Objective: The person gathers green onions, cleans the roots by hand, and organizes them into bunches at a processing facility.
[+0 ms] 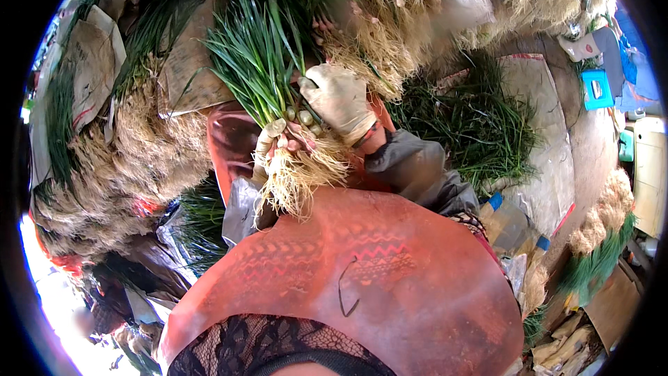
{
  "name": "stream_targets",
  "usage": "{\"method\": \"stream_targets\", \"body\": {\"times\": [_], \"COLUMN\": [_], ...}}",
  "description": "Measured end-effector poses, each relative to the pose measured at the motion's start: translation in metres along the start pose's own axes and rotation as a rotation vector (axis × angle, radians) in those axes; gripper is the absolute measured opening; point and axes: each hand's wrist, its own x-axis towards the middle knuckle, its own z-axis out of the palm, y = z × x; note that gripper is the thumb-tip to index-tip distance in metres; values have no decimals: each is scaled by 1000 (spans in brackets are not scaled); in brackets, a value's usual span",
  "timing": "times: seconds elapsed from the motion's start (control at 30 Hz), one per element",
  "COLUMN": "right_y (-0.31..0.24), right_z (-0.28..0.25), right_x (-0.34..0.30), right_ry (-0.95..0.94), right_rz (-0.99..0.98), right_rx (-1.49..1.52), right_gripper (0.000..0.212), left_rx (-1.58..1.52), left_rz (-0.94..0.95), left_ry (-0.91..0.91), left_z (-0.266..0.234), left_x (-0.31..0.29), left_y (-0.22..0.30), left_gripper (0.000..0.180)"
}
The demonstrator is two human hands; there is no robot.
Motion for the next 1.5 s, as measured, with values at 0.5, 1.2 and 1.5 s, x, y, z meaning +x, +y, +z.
{"method": "stream_targets", "body": {"times": [0.5, 1.2, 1.5], "right_y": [-46, -43, -62], "right_z": [-59, -38, -58], "right_x": [-44, -4, 11], "right_ry": [210, 281, -436], "right_rz": [-54, -228, -358], "right_rx": [25, -266, 904], "right_gripper": [42, 40, 55], "left_rx": [85, -55, -253], "left_rz": [34, 254, 476], "left_ry": [-238, -356, -650], "left_z": [31, 59, 94], "left_x": [21, 33, -23], "left_y": [-18, -16, 15], "left_gripper": [49, 32, 26]}}
